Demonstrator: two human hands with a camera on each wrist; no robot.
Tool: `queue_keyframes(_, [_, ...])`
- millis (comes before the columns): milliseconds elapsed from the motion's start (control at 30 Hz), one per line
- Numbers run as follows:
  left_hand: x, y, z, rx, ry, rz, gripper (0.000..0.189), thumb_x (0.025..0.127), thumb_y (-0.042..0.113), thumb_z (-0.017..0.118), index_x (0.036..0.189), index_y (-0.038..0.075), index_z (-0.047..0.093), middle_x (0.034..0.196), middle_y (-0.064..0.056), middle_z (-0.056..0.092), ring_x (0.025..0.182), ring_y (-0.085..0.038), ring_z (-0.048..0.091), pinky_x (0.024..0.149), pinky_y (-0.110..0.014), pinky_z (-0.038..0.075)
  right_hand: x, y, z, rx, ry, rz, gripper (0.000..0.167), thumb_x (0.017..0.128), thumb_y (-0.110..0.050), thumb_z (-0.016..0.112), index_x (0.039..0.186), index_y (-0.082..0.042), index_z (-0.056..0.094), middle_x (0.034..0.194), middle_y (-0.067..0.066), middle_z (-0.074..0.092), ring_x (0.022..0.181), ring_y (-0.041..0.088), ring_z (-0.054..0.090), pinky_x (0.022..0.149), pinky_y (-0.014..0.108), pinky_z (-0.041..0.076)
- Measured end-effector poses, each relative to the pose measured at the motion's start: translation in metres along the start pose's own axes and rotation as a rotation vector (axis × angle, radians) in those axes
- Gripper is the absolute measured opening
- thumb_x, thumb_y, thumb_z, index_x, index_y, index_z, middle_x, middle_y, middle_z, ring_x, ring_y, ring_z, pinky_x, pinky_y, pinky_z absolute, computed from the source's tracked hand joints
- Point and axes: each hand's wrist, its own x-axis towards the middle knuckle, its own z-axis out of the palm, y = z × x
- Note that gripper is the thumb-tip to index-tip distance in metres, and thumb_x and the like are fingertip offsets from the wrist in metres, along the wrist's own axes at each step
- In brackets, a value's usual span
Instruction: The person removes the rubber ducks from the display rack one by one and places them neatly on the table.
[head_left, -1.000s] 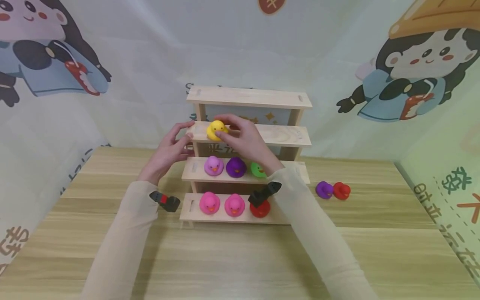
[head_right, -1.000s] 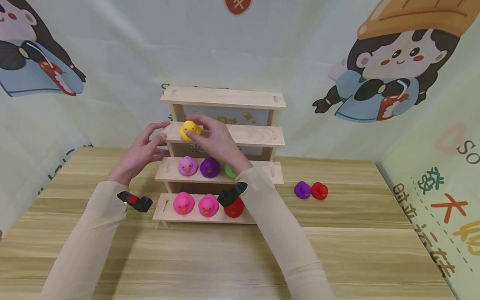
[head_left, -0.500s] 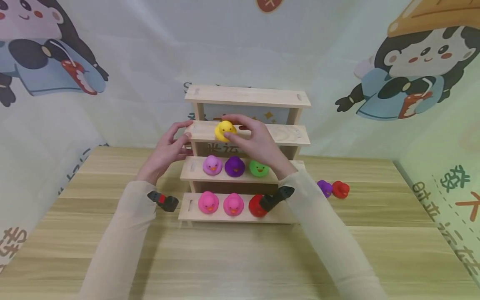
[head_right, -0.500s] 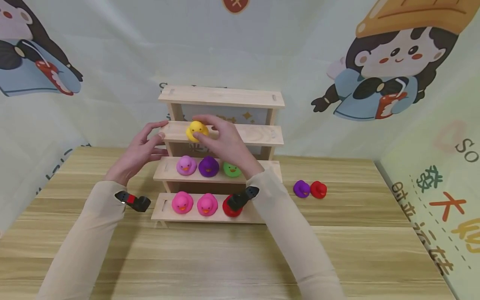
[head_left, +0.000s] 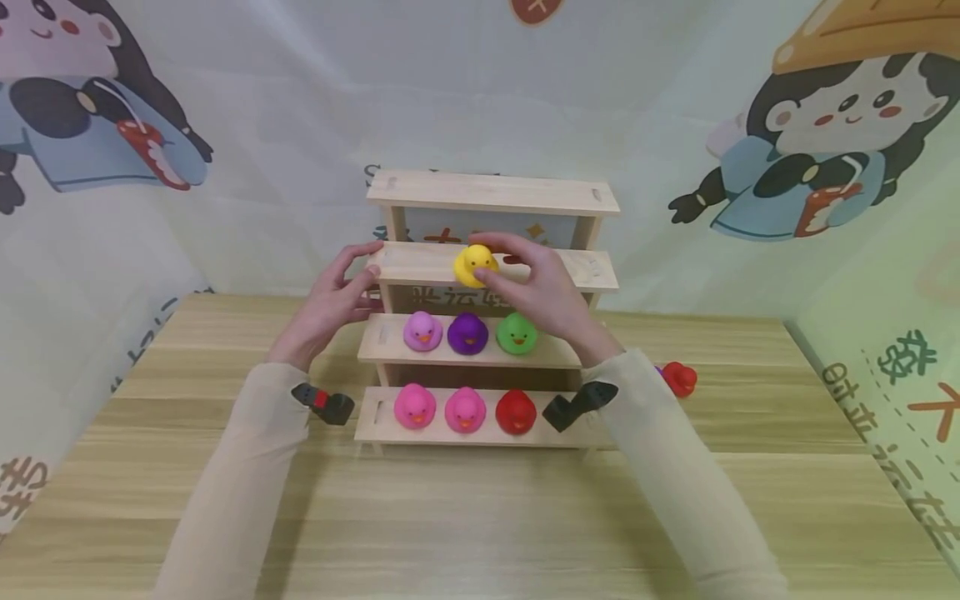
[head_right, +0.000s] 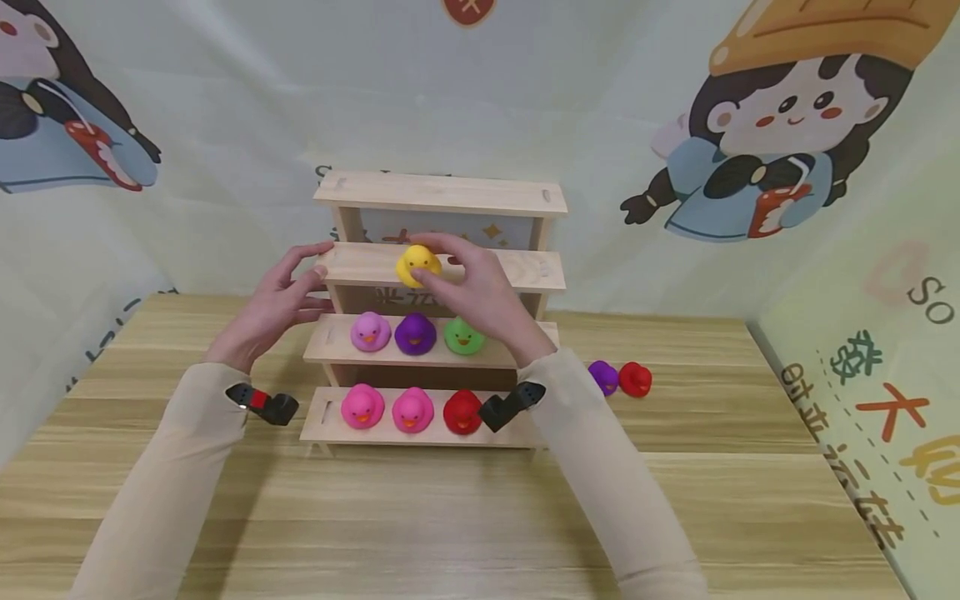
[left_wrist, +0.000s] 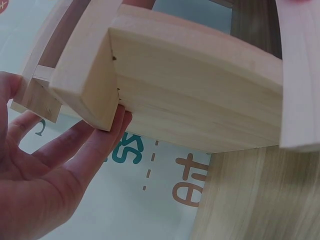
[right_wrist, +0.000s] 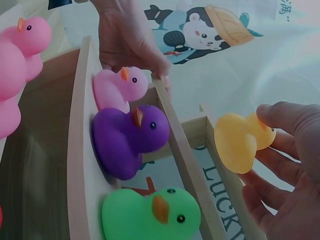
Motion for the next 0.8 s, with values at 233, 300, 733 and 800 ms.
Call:
queue_keyframes(233, [0.003,-0.002,-0.001,0.010,0.005,0.000,0.049,0.104,0.030,0.043,0.150,0.021,0.031,0.137,-0.029,0.044,0.102,-0.038,0.062,0.091,-0.042,0.052,-0.006,0.005,-0.011,0.021,0.024,0.000,0.037,0.091,-0.010,0.067,0.126,0.000,0.060,0.122,0.011,0.063,0.113,0.022,0.054,0.099,0.041,0.043])
queue_keyframes(300, [0.003,-0.002,0.000,0.006,0.004,-0.002,0.049,0.104,0.031,0.043,0.150,0.021,0.031,0.137,-0.029,0.044,0.103,-0.038,0.062,0.091,-0.042,0.052,-0.009,0.005,-0.015,0.017,0.028,0.004,0.037,0.091,-0.010,0.067,0.127,0.000,0.060,0.122,0.011,0.063,0.113,0.022,0.054,0.099,0.041,0.043])
queue_keyframes(733, [-0.001,0.000,0.000,0.018,-0.011,0.006,0.050,0.105,0.030,0.042,0.151,0.021,0.029,0.138,-0.028,0.043,0.107,-0.043,0.058,0.094,-0.047,0.049,-0.020,0.012,-0.035,0.006,0.049,0.037,0.039,0.091,-0.009,0.068,0.128,-0.001,0.060,0.125,0.012,0.061,0.115,0.024,0.054,0.099,0.043,0.044])
queue_keyframes(800, [0.000,-0.001,0.000,0.017,-0.012,0.007,0.050,0.105,0.030,0.042,0.151,0.021,0.029,0.138,-0.028,0.043,0.107,-0.043,0.058,0.094,-0.046,0.049,-0.022,0.013,-0.038,0.006,0.055,0.040,0.038,0.091,-0.008,0.068,0.127,0.000,0.060,0.125,0.013,0.061,0.114,0.024,0.054,0.099,0.043,0.044])
